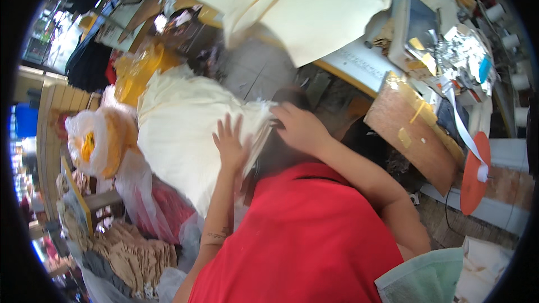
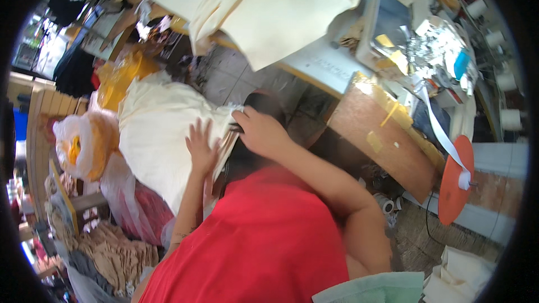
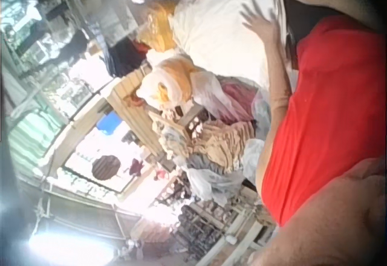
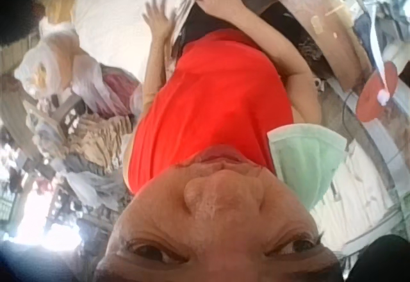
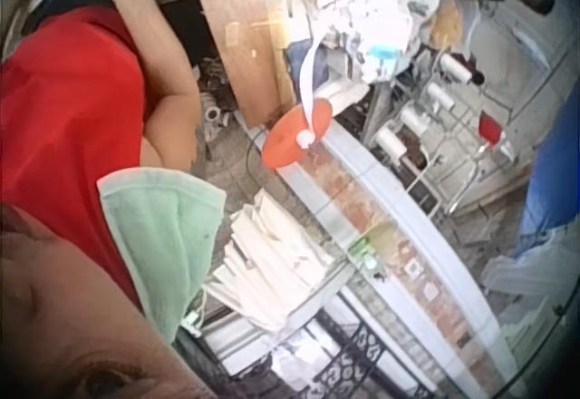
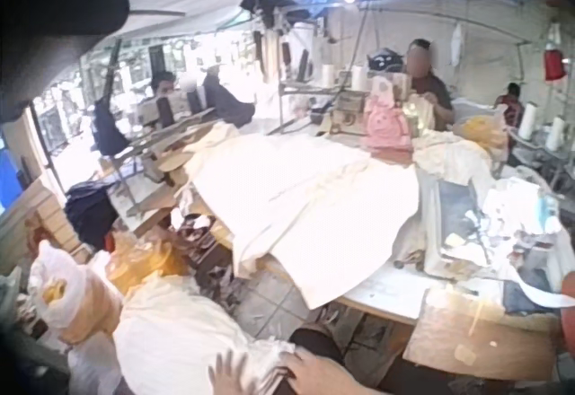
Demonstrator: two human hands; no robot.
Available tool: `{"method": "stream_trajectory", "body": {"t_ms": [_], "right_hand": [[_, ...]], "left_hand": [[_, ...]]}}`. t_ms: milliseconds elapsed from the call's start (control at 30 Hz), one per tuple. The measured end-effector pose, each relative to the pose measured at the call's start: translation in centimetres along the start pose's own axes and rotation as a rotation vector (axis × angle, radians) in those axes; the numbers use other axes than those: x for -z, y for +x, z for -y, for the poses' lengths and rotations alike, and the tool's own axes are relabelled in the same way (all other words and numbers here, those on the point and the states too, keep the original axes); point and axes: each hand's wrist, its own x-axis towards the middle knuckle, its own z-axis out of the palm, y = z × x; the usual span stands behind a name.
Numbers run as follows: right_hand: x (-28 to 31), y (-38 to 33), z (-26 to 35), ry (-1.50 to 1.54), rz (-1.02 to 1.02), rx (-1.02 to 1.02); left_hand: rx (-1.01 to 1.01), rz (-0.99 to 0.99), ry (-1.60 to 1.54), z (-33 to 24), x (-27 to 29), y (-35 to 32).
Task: The person separates and organizes pieces of cream-colored fabric by hand, picking them up from a pile and stacking them on a table.
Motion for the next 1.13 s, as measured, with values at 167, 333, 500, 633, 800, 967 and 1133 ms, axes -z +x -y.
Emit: {"method": "stream_trajectory", "body": {"t_ms": [167, 333, 500, 633, 800, 967, 1133], "right_hand": [[11.9, -5.9, 2.7, 0.198, -0.158, -0.436], [17.3, -13.1, -4.5, -0.383, -0.689, -0.535], [19.3, -18.2, -9.8, -0.794, -0.713, -0.84], [19.1, -18.1, -9.7, -0.754, -0.764, -0.749], [19.2, -18.7, -8.1, -0.681, -0.807, -0.744], [20.4, -19.0, -6.0, -0.6, -0.793, -0.7], [20.3, -20.1, -5.6, -0.595, -0.846, -0.681]], "left_hand": [[-0.003, 0.16, -0.135, 5.1, -6.9, 0.5], [0.061, 0.184, -0.374, 4.6, -5.2, 1.8], [-0.193, -0.362, -0.641, -6.7, 6.1, 11.2], [-0.505, -0.756, -0.212, -14.2, 13.1, 20.2], [-0.476, -0.576, -0.093, -13.5, 17.9, 34.1], [-0.277, -0.361, 0.068, -11.4, 29.4, 48.9], [-0.076, -0.536, 0.264, -16.1, 25.9, 49.2]]}}
